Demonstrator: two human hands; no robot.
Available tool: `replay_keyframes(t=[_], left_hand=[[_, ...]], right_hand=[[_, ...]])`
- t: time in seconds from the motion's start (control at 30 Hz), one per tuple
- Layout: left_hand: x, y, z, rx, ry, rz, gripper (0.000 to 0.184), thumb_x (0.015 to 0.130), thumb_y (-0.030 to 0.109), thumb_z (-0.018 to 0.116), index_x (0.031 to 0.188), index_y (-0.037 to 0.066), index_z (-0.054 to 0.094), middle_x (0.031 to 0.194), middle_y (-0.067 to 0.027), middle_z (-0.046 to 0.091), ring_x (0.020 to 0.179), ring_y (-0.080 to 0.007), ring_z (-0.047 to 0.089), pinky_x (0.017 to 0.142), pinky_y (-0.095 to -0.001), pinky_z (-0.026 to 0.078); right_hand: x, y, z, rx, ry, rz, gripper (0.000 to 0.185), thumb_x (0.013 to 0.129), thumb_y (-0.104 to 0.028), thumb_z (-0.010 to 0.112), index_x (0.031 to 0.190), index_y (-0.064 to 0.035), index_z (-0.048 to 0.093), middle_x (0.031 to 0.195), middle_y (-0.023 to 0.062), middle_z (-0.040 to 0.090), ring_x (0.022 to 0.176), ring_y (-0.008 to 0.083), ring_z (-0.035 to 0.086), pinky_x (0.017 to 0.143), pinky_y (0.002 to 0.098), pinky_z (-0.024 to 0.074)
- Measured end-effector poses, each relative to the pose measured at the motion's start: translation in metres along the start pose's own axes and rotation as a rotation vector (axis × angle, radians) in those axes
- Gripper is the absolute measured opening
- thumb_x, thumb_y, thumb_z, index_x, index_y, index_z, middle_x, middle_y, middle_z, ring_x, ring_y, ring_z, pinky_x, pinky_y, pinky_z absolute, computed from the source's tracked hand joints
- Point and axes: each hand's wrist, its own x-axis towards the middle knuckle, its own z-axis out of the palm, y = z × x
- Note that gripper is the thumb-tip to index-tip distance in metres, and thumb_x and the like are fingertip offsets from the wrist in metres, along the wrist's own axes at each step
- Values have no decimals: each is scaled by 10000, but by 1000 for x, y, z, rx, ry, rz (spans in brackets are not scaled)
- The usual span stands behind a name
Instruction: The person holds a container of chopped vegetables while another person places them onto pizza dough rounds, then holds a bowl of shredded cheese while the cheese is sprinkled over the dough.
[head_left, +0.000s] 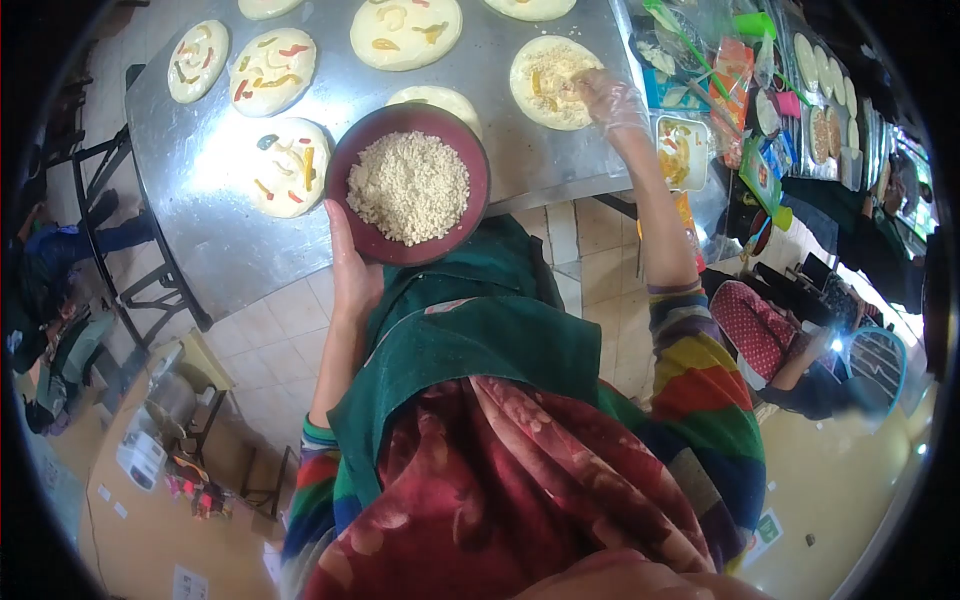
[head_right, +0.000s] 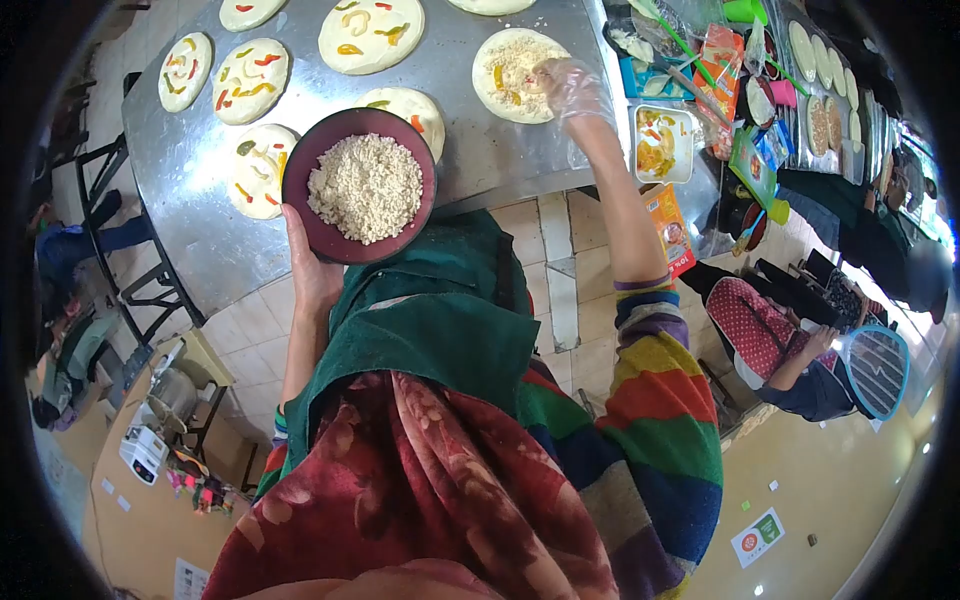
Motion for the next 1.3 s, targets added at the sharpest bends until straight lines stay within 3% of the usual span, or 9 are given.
replay_keyframes(t=[0.2,0.3,0.5,0.6,0.8,0.9,1.03,1.13,1.3], left_hand=[[1,2,0,14,9,25,693,953,569,342,1445,91,248,1450,-88,340,1326,-239,348,1094,-423,304],[2,3,0,13,15,24,694,954,569,337,1445,87,247,1452,-88,338,1325,-239,349,1094,-421,302],[4,4,1,23,2,42,698,954,570,333,1446,84,245,1453,-88,340,1324,-238,352,1097,-418,294],[2,6,6,1,-11,51,697,955,569,334,1446,83,245,1453,-88,341,1324,-238,353,1098,-416,291],[-1,6,7,17,6,76,694,956,565,337,1442,77,252,1445,-93,351,1320,-243,358,1093,-415,299],[-2,3,5,1,31,74,696,956,567,333,1440,72,255,1441,-97,355,1317,-244,361,1088,-416,306],[-4,6,6,5,56,61,704,954,573,330,1439,68,257,1440,-103,355,1316,-244,363,1085,-418,310],[-5,5,6,1,72,67,716,950,582,332,1441,67,251,1444,-105,349,1317,-246,360,1085,-425,307],[-4,2,2,6,74,74,735,941,596,338,1447,72,240,1456,-99,332,1323,-250,349,1092,-436,290]], right_hand=[[-19,22,-13,140,30,-56,215,914,-184,526,1045,-112,680,1011,159,666,918,290,646,804,370,504],[-21,21,-13,170,-3,43,207,904,-176,545,1046,-119,683,983,146,677,899,277,654,794,365,505],[9,24,-21,70,40,98,264,902,-280,548,1081,-132,674,943,104,692,836,245,655,750,346,497],[43,46,-13,20,171,-206,289,928,-331,510,1085,-147,668,903,122,687,827,282,654,742,376,501],[72,0,-18,-240,-8,-120,310,934,-369,478,1110,-179,648,1007,126,660,934,320,612,820,405,483],[81,11,10,-303,100,-309,319,940,-373,460,1078,-159,652,1063,111,641,974,308,597,842,405,473],[92,14,35,-200,94,-333,252,924,-279,500,1070,-128,639,1034,100,638,963,301,595,841,393,478],[95,41,62,-432,361,-693,231,914,-200,493,1088,-140,632,1046,106,629,963,287,598,841,386,484],[53,-17,29,-196,-82,-353,346,859,-71,504,1181,-162,593,1085,147,606,992,306,595,880,380,483]])
